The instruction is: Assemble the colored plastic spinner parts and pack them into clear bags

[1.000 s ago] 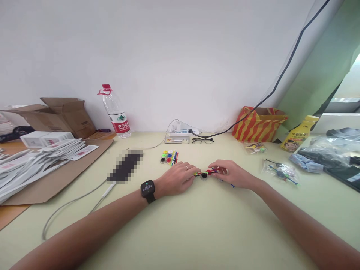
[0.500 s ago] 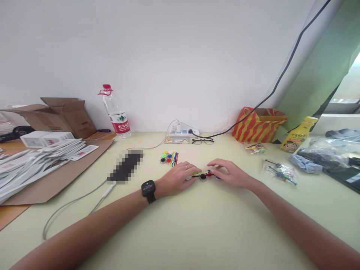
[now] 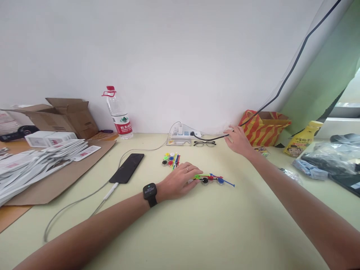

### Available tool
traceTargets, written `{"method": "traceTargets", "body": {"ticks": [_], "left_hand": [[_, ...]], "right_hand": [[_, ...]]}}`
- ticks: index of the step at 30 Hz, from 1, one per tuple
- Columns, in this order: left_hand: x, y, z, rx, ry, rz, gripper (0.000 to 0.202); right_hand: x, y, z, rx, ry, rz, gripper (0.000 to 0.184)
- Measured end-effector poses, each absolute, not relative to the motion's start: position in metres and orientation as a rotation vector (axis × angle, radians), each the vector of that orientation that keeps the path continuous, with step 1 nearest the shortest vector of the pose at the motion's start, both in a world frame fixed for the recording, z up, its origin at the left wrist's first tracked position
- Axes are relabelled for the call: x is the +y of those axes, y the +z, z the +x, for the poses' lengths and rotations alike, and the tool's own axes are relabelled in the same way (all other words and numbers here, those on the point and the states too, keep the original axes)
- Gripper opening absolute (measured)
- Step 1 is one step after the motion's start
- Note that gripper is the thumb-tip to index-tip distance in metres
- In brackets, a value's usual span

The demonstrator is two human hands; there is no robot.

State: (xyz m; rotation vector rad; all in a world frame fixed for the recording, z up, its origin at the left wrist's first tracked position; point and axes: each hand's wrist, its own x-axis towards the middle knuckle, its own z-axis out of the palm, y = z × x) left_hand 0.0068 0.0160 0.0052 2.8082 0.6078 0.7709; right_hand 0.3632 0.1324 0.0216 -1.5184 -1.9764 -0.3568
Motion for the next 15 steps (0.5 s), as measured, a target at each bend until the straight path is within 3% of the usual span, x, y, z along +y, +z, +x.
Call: {"method": "traceTargets", "body": {"ticks": [7,15], "left_hand": [[0.018,0.006,0.003,0.62,0.79,2.822,0.029],[0.023,0.016,-0.002,0.771,1.124,2.713,0.025]], "right_hand": [[0.2,0.048,0.38,-1.799,-0.15,-1.737,0.03],[0.188,0.099,0.374,-1.599,-0.327,-1.436,0.034]]}}
